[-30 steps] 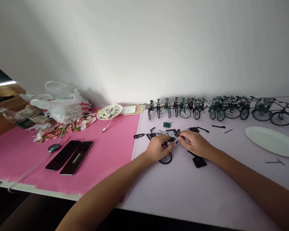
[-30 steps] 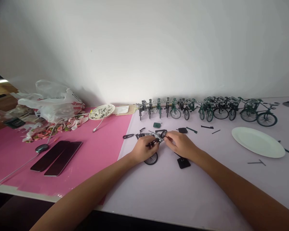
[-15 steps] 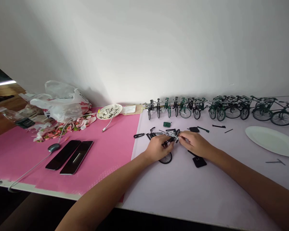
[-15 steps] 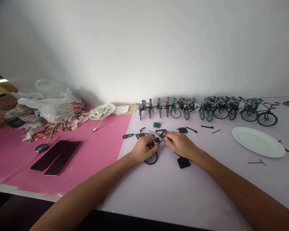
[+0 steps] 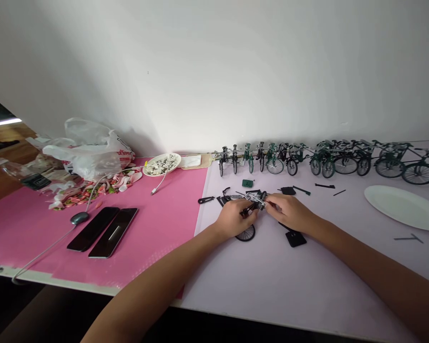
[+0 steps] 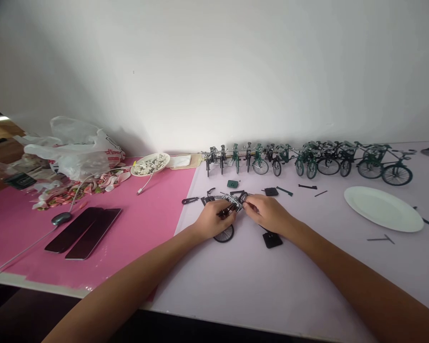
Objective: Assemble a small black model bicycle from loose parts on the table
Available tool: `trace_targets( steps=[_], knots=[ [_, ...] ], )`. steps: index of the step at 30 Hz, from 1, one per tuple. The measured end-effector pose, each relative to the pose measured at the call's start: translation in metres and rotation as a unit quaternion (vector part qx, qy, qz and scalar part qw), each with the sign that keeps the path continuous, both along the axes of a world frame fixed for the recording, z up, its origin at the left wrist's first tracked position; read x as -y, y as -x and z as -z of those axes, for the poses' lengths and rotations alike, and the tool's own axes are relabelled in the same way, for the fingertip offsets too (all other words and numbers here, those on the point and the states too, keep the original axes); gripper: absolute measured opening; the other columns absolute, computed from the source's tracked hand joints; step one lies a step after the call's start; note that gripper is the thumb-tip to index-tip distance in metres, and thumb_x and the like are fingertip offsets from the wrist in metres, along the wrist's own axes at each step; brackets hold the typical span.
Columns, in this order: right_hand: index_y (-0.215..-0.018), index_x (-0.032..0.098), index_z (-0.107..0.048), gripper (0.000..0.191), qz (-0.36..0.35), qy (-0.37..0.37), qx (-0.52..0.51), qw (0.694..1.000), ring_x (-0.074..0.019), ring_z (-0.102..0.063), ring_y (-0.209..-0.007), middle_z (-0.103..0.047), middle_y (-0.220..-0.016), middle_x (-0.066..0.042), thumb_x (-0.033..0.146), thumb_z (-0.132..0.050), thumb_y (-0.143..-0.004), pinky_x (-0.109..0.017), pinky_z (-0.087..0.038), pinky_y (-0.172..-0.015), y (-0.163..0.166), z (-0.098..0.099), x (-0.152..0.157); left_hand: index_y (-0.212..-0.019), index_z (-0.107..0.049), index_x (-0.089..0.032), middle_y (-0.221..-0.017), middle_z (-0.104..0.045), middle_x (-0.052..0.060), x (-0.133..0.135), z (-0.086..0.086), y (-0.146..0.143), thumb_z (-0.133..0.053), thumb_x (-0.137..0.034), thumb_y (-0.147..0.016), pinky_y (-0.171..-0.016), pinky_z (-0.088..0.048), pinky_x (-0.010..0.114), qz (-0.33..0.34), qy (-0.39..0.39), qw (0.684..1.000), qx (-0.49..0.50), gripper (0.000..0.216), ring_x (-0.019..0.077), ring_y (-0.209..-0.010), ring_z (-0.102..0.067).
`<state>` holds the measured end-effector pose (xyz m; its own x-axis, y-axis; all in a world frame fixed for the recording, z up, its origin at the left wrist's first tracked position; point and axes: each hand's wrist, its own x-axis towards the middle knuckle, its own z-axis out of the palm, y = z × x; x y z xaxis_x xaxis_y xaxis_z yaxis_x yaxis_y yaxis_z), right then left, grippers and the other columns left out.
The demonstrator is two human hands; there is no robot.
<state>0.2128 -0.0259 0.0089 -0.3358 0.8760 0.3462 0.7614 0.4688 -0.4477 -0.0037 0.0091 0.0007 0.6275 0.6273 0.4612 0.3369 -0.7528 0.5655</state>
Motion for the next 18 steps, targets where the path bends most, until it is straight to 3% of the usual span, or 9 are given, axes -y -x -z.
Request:
trace_targets(
  steps=[18],
  knots=[
    [-0.068, 0.023, -0.042, 0.027, 0.013, 0.009, 0.028, 0.999, -0.0153, -0.049, -0.054, -0.054, -0.062, 0.0, 0.029, -0.045, -0.095, -0.027, -0.034, -0.052, 0.0024, -0.0009, 0.0006, -0.063, -0.041, -0.02, -0.062, -0.048, -0.002, -0.0022, 0.0013, 0.0008, -0.059, -0.021, -0.087, -0.058, -0.033, 0.026, -0.011, -0.007, 0.999, -0.039, 0.03, 0.0116, -0.058, -0.043]
  ],
)
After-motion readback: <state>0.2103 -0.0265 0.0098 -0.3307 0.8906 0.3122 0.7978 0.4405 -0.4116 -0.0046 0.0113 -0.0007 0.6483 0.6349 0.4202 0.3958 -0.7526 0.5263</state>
